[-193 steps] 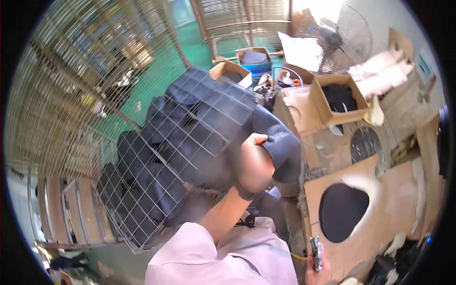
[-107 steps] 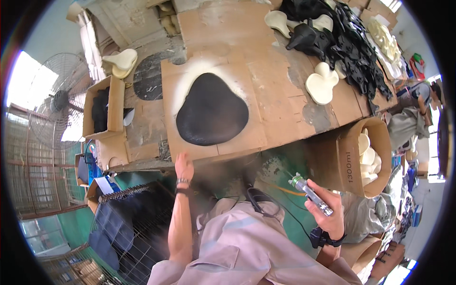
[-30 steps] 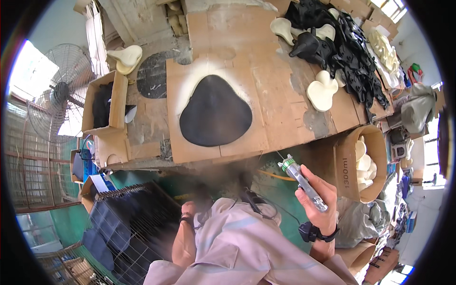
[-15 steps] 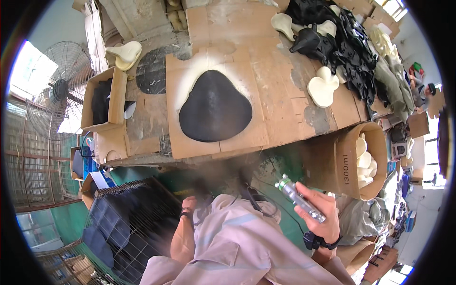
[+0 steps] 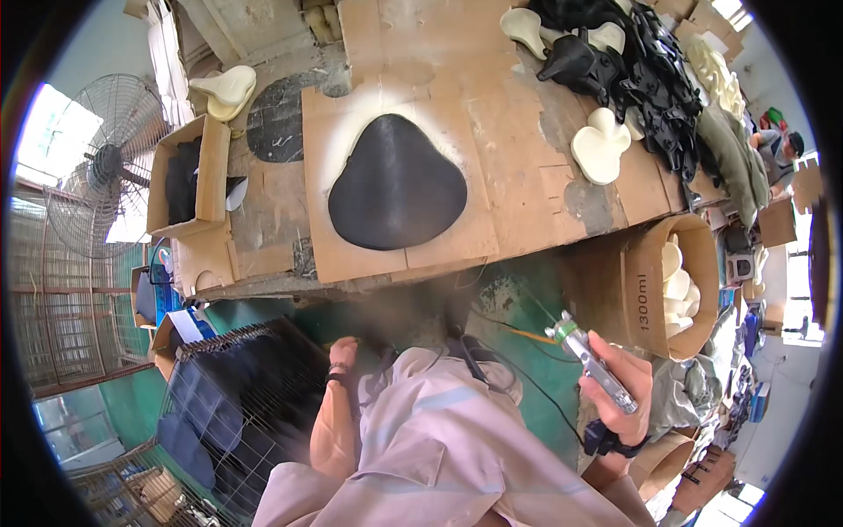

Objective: The person uses a spray gun to apply black paint to heart-shaped objects placed on a cardboard surface. After spraying, the person places the object onto a wire rack and retrieves another object to repeat the process.

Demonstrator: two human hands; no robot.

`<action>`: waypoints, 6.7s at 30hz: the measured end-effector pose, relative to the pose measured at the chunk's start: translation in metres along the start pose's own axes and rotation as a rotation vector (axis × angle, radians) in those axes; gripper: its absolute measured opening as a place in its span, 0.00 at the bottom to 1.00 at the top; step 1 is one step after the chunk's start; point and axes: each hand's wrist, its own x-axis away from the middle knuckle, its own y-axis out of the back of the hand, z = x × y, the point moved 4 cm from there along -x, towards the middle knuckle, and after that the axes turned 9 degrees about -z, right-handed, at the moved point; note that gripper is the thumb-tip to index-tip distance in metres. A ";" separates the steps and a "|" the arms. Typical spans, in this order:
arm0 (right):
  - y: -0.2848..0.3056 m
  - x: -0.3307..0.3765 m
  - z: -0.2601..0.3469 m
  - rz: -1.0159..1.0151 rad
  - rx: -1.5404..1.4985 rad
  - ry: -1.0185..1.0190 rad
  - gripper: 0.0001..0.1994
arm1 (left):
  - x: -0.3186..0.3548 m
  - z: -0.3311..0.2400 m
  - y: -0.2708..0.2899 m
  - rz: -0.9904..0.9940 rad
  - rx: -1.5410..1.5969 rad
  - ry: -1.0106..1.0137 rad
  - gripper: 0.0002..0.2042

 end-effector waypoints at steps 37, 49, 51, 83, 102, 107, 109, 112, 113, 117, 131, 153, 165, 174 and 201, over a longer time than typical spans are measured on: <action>-0.019 0.033 -0.068 -0.165 -0.168 -0.214 0.27 | -0.103 -0.329 -0.050 0.176 1.128 0.241 0.04; -0.035 -0.014 -0.084 0.029 -0.224 -0.014 0.30 | 0.101 -0.527 0.104 0.540 1.733 -0.512 0.18; -0.040 -0.025 -0.083 0.098 -0.218 -0.006 0.29 | 0.131 -0.506 0.137 0.566 1.781 -0.640 0.17; -0.231 0.065 0.059 0.991 -0.094 0.478 0.26 | 0.508 0.190 0.486 -1.572 2.001 -0.427 0.11; -0.266 0.137 0.076 0.936 0.119 0.403 0.25 | 0.381 0.275 0.398 -1.930 1.605 0.279 0.22; -0.264 0.127 0.054 0.863 0.039 0.417 0.27 | 0.404 0.057 0.408 -1.417 1.509 -0.693 0.17; -0.258 0.119 0.061 0.849 0.053 0.486 0.29 | 0.439 -0.043 0.399 -1.314 1.235 -1.010 0.22; -0.249 0.103 0.051 0.813 0.012 0.496 0.29 | 0.497 -0.153 0.358 -0.854 1.471 -1.487 0.17; -0.243 0.097 0.044 0.811 0.041 0.448 0.28 | 0.510 -0.170 0.349 -0.745 1.563 -1.685 0.14; -0.219 0.090 0.016 0.727 0.016 0.349 0.31 | 0.547 -0.264 0.308 -0.088 1.785 -1.975 0.16; -0.115 0.047 -0.075 0.358 -0.030 0.081 0.27 | 0.503 -0.426 0.154 0.614 1.800 -1.387 0.14; -0.066 0.003 -0.122 0.189 -0.096 -0.086 0.26 | 0.531 -0.515 0.055 1.584 1.829 0.155 0.27; -0.025 0.010 -0.021 -0.109 -0.023 -0.085 0.28 | 0.221 -0.367 0.031 0.348 0.381 -0.726 0.16; -0.046 -0.022 0.012 0.138 -0.101 0.039 0.30 | 0.057 -0.020 0.058 -0.035 0.129 0.119 0.14; 0.001 0.014 -0.041 -0.080 -0.068 -0.225 0.25 | 0.054 -0.002 0.030 0.009 0.377 0.360 0.17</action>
